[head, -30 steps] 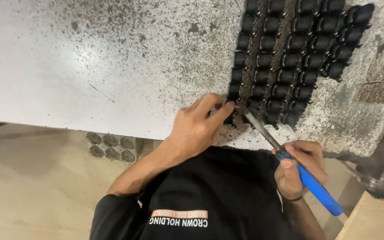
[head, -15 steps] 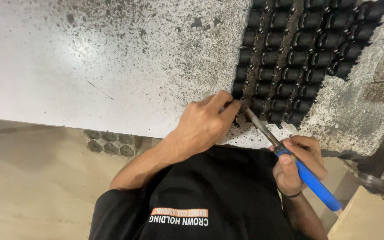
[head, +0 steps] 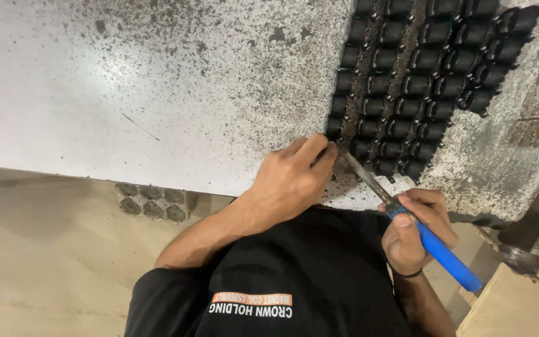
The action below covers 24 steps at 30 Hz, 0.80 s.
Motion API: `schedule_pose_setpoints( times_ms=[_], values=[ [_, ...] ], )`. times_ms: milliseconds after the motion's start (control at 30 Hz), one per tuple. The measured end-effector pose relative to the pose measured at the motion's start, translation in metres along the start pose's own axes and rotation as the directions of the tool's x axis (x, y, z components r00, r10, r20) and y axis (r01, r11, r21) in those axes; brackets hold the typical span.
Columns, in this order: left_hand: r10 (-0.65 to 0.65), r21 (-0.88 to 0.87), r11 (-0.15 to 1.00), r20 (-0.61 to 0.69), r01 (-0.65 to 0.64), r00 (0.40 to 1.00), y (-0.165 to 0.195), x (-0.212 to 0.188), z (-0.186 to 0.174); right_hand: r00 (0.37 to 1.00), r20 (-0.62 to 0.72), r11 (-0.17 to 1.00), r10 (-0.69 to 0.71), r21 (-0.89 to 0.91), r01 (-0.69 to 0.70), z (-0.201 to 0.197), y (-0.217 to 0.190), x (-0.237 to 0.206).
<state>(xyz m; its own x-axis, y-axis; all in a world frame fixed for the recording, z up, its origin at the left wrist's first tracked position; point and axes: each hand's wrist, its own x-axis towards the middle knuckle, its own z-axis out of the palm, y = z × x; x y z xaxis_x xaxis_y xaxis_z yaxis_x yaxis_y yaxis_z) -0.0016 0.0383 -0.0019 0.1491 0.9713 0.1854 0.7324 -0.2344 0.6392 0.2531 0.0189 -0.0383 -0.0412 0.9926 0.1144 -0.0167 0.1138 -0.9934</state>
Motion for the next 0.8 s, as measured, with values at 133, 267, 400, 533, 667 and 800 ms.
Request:
schedule_pose_setpoints(
  times_ms=[133, 267, 400, 533, 667, 800],
  values=[
    [-0.058, -0.113, 0.992, 0.008, 0.059, 0.998, -0.005, -0.001, -0.003, 1.0, 0.006, 0.998, -0.022, -0.063, 0.022, 0.002, -0.003, 0.0],
    [-0.065, -0.185, 0.981, 0.012, 0.066, 0.998, -0.012, 0.0, -0.007, 0.997, 0.002, 0.991, -0.083, -0.104, 0.083, 0.001, -0.002, 0.001],
    [-0.06, -0.134, 0.989, -0.011, 0.058, 0.998, -0.008, -0.002, -0.002, 0.994, 0.032, 0.978, -0.108, -0.177, 0.112, -0.002, -0.002, 0.001],
    [-0.043, -0.046, 0.998, -0.006, 0.042, 0.999, -0.003, -0.006, 0.003, 0.994, -0.018, 0.985, -0.105, -0.139, 0.101, -0.003, -0.003, -0.001],
    [-0.046, 0.021, 0.999, 0.002, 0.046, 0.999, -0.003, -0.009, 0.006, 0.995, 0.009, 0.983, -0.104, -0.152, 0.104, -0.003, -0.006, -0.002],
    [-0.035, -0.065, 0.997, -0.057, 0.031, 0.998, -0.005, -0.009, 0.006, 0.993, 0.009, 0.983, -0.116, -0.141, 0.117, -0.005, -0.004, 0.0]
  ],
)
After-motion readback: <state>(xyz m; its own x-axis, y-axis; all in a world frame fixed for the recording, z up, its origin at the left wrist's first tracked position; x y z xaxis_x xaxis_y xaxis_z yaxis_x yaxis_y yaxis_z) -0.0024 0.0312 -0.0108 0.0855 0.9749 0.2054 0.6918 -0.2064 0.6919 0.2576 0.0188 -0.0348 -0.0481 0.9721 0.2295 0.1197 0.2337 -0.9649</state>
